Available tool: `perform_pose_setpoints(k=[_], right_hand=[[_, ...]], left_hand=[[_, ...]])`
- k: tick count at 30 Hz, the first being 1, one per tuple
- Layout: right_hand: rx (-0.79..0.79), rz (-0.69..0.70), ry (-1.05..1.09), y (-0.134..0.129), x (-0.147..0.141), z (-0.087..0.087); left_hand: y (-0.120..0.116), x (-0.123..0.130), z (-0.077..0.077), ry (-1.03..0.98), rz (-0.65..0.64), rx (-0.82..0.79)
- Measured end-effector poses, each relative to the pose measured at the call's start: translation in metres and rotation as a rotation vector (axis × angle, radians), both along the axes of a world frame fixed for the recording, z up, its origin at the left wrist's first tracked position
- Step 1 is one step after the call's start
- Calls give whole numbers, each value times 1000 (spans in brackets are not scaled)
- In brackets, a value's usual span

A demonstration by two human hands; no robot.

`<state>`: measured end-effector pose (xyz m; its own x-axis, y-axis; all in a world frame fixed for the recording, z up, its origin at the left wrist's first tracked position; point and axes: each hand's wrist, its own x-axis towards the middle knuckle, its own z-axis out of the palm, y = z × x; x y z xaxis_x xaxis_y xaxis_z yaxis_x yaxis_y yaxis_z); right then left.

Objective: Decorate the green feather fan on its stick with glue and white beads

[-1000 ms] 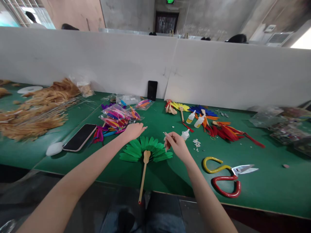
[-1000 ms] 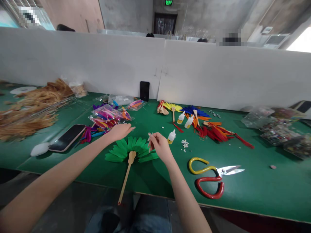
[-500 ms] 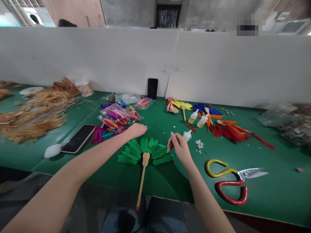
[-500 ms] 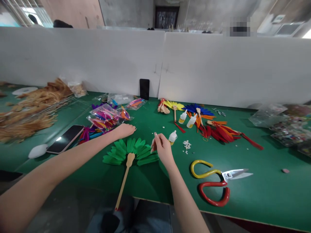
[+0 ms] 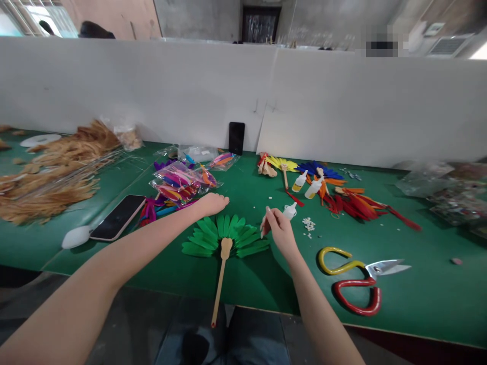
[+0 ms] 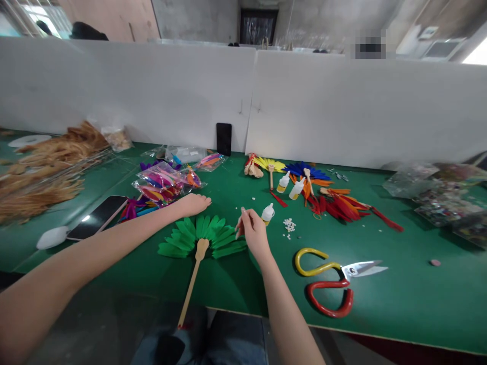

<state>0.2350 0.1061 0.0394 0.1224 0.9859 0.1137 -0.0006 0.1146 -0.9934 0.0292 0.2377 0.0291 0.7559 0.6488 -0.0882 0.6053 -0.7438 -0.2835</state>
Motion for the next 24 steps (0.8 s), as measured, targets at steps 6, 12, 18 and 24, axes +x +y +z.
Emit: perform_pose_setpoints(k=[6,12,18,24], right_hand=[[-19,-97,2,4,3,-4],[-27,-63,-12,5,3,-5],[-35,-26,-19,4,0,-5],[-38,77,76,-2,-7,2]], left_hand=[[0,-5,1,-40,2,26],[4,-5,-2,-29,-49,-31],[5,-6,0,-50,-46,-57],[1,-5,1,-120,11,-64]])
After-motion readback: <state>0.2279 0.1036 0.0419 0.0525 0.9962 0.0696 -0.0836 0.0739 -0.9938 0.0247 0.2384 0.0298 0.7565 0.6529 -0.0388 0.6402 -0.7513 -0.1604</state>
